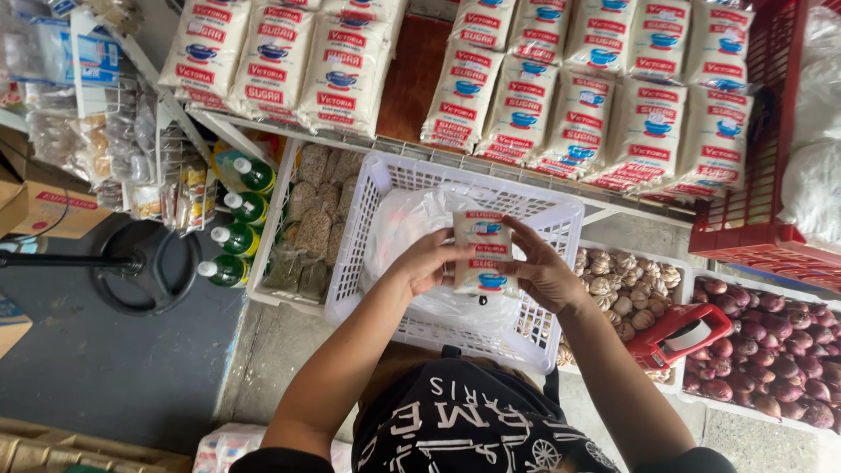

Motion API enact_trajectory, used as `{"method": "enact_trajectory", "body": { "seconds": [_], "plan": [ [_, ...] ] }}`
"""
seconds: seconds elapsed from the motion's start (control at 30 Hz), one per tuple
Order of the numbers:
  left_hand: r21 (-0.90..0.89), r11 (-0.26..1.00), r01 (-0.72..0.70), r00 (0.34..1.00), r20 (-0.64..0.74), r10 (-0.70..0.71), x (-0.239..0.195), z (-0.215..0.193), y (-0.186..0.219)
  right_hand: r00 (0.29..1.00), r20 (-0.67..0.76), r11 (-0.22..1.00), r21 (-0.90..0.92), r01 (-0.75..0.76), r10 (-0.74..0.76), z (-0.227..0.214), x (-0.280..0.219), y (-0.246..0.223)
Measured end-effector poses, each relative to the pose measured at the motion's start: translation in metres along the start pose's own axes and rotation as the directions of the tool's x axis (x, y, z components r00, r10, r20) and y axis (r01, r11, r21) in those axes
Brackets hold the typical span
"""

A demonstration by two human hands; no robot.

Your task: The person repeatedly picks up packets of sugar from a shelf, wipes them with a dark cloth, and places them back on the shelf. The person handles the packets one by one, using the cloth to clean the surface before restacking them in rows.

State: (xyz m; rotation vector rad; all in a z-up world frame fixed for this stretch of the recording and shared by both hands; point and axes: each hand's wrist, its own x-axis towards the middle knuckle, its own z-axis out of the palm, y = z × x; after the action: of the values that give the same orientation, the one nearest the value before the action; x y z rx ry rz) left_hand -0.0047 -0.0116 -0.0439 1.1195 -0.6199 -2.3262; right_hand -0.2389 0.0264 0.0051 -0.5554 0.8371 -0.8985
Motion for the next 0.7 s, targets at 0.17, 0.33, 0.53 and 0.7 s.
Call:
{"method": "enact_trajectory", "body": {
  "seconds": [0.17, 0.33, 0.53, 0.7],
  "plan": [
    [-0.002, 1.000, 0.016, 0.999, -0.040, -0.016, -0.001, 0.012, -0.002, 1.000, -0.003, 0.998, -0.059, -0.014, 0.014, 0.004, -0.009, -0.012],
    [-0.002, 1.000, -0.021, 0.998, -0.054, 0.021, 0.007, 0.034, 0.013, 0.999, 0.002, 0.978, -0.202, 0.052, -0.052, 0.002, -0.015, -0.036],
    [0.067, 0.987, -0.145, 0.989, 0.045, 0.142, 0.035, 0.078, 0.059, 0.974, -0.021, 0.917, -0.343, 0.204, -0.225, -0.019, -0.019, -0.080],
    [0.143, 0.964, -0.224, 0.975, 0.049, 0.219, 0.074, 0.107, 0.102, 0.925, -0.140, 0.881, -0.382, 0.278, -0.353, -0.055, -0.026, -0.102]
  ]
}}
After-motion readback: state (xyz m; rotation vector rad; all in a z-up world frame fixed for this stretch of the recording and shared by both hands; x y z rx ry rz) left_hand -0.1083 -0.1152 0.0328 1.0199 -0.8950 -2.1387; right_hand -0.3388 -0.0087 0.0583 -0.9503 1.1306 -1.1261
